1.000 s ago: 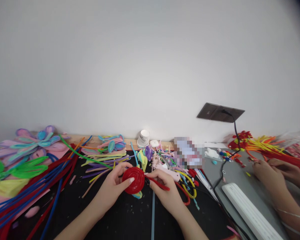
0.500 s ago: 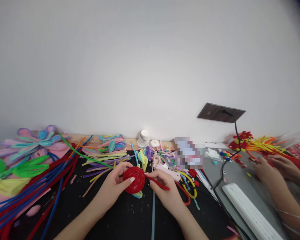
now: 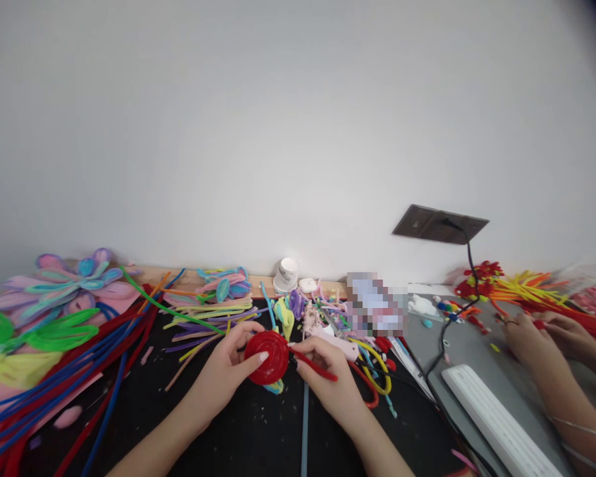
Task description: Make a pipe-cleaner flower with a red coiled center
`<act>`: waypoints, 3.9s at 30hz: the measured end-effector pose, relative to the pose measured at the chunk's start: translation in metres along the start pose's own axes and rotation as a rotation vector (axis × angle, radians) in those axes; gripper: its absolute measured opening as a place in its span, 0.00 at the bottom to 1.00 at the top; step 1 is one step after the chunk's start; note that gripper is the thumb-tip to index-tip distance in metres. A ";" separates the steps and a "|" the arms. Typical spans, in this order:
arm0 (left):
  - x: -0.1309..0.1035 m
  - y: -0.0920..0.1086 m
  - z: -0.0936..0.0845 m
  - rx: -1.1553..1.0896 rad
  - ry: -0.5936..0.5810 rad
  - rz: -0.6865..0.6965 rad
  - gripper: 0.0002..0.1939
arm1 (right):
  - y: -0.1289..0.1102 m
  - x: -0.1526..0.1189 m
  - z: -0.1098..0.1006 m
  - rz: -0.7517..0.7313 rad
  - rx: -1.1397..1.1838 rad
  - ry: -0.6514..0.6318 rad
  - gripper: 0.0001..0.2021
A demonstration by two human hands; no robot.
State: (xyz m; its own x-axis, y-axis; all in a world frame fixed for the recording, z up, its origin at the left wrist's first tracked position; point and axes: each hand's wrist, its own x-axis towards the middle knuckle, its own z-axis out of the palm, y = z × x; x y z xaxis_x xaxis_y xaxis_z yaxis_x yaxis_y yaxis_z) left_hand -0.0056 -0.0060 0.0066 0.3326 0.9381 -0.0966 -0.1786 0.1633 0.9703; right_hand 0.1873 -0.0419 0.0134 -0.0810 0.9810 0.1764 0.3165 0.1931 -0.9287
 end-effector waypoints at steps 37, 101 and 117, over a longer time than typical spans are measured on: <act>0.004 -0.007 -0.003 0.042 -0.024 0.042 0.15 | -0.006 0.001 0.000 -0.032 0.048 0.061 0.08; 0.003 -0.006 -0.004 0.070 -0.098 0.012 0.12 | -0.010 0.002 -0.003 -0.135 0.039 0.035 0.10; 0.005 -0.009 -0.005 0.100 -0.131 0.030 0.10 | -0.012 0.001 -0.003 -0.136 0.022 0.029 0.10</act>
State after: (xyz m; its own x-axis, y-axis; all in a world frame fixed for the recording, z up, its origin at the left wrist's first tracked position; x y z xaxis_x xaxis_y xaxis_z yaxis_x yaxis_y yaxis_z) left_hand -0.0068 -0.0010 -0.0035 0.4477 0.8931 -0.0435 -0.0991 0.0980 0.9902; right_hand 0.1863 -0.0431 0.0260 -0.0939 0.9461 0.3099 0.2840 0.3238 -0.9025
